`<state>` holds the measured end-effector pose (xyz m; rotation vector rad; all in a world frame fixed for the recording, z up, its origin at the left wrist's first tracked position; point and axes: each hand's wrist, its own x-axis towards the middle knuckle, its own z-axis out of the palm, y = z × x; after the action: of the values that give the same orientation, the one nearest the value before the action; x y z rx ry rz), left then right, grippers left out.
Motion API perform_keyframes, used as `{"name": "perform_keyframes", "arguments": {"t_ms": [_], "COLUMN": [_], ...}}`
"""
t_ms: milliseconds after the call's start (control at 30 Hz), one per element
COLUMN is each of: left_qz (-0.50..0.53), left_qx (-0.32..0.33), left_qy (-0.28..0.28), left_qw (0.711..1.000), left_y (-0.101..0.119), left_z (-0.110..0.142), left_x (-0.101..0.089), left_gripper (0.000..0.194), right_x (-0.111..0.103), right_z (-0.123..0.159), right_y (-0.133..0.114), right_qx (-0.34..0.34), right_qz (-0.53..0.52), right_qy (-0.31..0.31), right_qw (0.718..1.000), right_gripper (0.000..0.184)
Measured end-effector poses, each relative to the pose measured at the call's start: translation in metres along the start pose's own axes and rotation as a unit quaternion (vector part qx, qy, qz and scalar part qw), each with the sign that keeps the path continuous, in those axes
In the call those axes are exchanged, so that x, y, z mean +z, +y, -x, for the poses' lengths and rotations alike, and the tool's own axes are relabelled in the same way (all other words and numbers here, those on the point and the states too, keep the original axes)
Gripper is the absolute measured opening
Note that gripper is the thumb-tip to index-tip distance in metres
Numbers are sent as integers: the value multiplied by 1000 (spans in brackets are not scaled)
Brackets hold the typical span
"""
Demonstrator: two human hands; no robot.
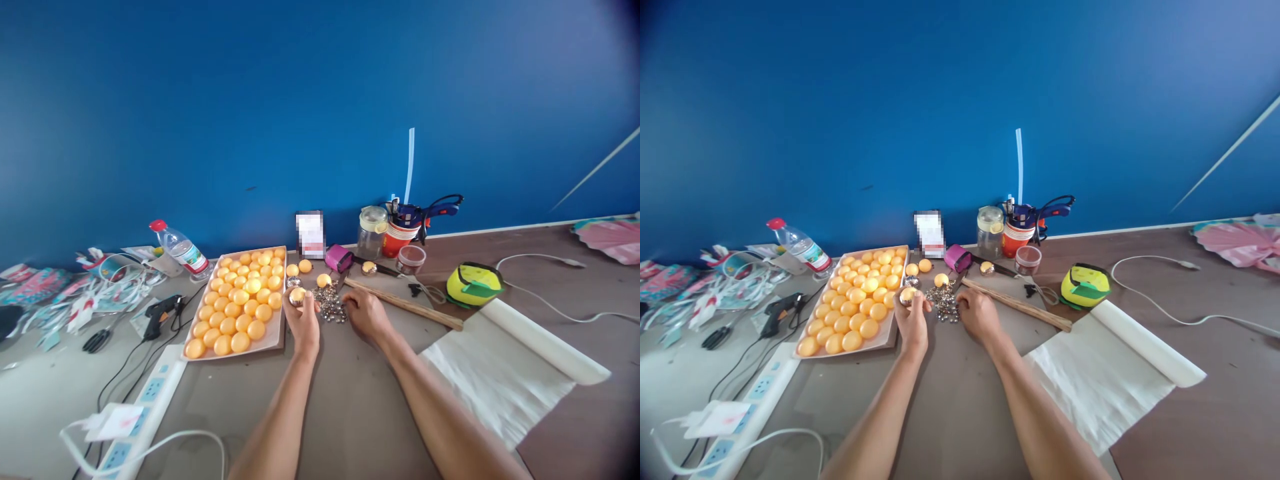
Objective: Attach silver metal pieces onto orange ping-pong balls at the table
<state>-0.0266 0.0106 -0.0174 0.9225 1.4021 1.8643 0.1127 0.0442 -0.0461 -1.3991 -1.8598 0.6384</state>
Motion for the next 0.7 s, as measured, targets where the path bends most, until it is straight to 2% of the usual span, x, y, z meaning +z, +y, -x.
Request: {"name": "perform_keyframes", "arguments": {"t_ms": [100, 200, 500, 600, 700], "left_qz": [5, 20, 75, 95, 146], "left_qx": [0, -3, -29, -41, -90], "left_qy": [-2, -12, -35, -53, -96], "left_qw": [1000, 1000, 996, 993, 981], "left_y": [-1, -1, 2, 4, 8], "left_z": [0, -1, 3, 4, 4], "left_x": [0, -1, 2, 2, 3], "left_gripper": [27, 24, 24, 25, 24], "right_x": [0, 0, 4, 5, 6], "right_z": [-2, -3, -1, -3, -7], "right_y": [4, 7, 0, -1, 1], "right_qx": [-15, -26, -49, -43, 2], "right_qz": [20, 21, 67, 8, -131], "right_qy": [-57, -85, -60, -23, 2], "right_qw": [998, 996, 995, 999, 991], "right_gripper": [30, 32, 18, 18, 15]}}
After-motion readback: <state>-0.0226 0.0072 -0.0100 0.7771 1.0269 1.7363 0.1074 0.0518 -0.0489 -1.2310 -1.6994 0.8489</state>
